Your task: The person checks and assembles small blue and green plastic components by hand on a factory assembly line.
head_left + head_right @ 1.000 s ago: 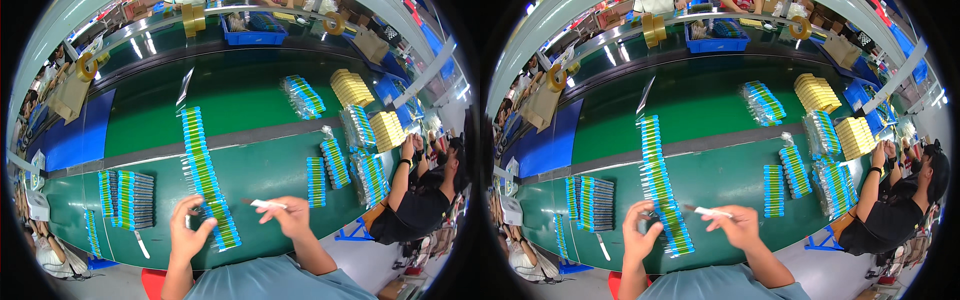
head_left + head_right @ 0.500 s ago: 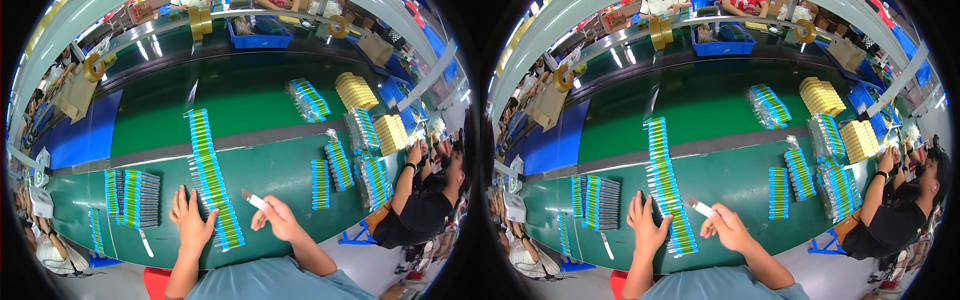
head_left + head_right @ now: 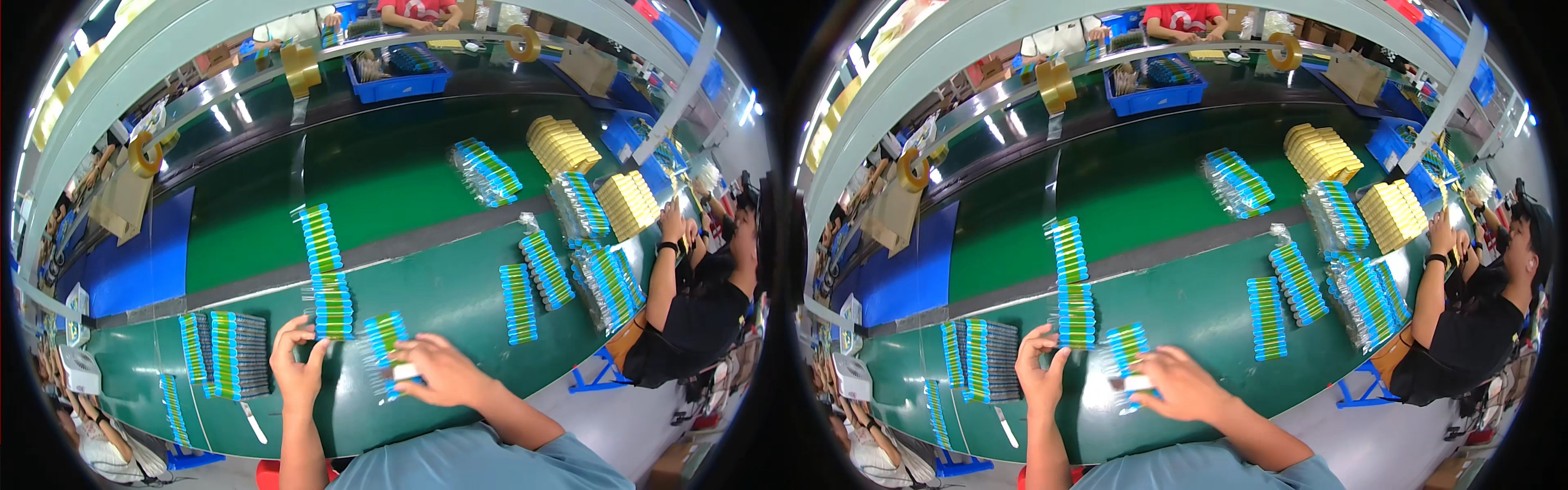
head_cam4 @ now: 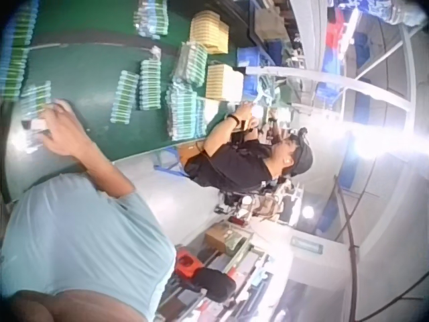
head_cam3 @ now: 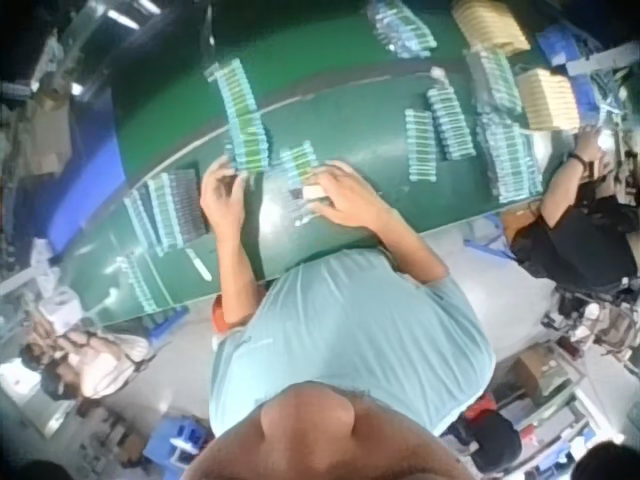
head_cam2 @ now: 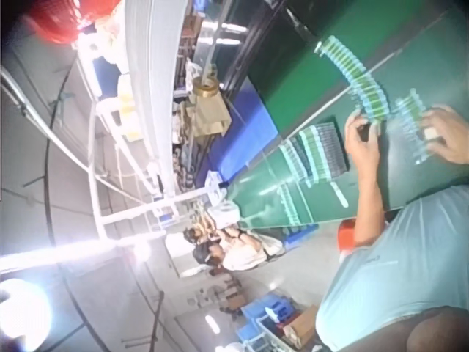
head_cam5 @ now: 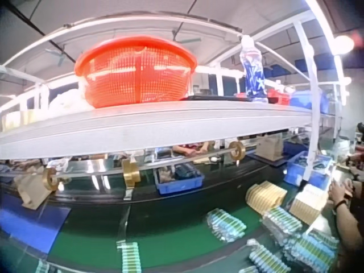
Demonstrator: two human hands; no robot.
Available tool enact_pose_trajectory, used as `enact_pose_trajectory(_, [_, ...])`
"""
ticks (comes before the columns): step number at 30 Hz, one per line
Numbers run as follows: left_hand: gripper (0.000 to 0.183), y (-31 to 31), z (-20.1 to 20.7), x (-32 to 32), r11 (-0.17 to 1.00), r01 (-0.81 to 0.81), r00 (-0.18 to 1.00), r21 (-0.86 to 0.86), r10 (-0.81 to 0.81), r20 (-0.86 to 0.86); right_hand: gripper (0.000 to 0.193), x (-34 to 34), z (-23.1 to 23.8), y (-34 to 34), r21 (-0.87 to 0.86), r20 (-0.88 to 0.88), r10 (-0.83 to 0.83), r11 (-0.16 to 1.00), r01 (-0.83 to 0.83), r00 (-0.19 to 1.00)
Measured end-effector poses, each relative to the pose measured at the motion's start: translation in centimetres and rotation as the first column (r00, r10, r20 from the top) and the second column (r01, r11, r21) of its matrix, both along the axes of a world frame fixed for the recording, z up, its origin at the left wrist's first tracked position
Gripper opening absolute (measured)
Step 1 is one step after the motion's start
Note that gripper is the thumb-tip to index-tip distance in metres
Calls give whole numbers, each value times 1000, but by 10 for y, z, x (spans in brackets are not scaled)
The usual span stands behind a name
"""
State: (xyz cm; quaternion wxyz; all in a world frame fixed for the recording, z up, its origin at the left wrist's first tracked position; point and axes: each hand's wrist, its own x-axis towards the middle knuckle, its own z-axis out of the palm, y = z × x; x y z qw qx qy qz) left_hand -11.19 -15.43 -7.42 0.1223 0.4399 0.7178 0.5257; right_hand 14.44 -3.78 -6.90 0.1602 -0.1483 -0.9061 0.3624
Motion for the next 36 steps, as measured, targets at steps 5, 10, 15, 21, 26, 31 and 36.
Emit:
enact_pose_trajectory(5, [41, -1, 4, 0, 970, 48, 733, 237, -195, 651, 58, 35, 30, 62, 100, -12, -407, 908, 407, 913])
enact_pose_trajectory(10, [45, 3, 2, -4, 981, 39, 610, 191, -174, 773, 37, 56, 34, 89, -227, -281, -595, 804, 550, 753])
enact_pose_trajectory(15, [43, -1, 25, 42, 928, 233, 550, 291, -373, 747, 20, 26, 6, 52, -650, -211, -491, 716, 254, 845])
enact_pose_trajectory(21, [41, -27, 9, 76, 916, 255, 504, 309, -399, 766, 33, -14, -18, -8, -962, -70, -440, 267, 56, 895])
enact_pose_trajectory(26, [78, -40, 10, 48, 838, 390, 432, 382, -532, 728, 42, 0, -32, -21, -963, -137, -396, 269, -28, 908])
enact_pose_trajectory(31, [84, -28, 4, 37, 933, 291, 531, 213, -343, 775, 38, 11, -33, -63, -925, -56, -203, 379, 26, 978])
enact_pose_trajectory(36, [90, -25, 8, 42, 945, 325, 771, 33, -284, 570, 23, 17, 4, -39, -616, 87, -223, 754, 228, 971])
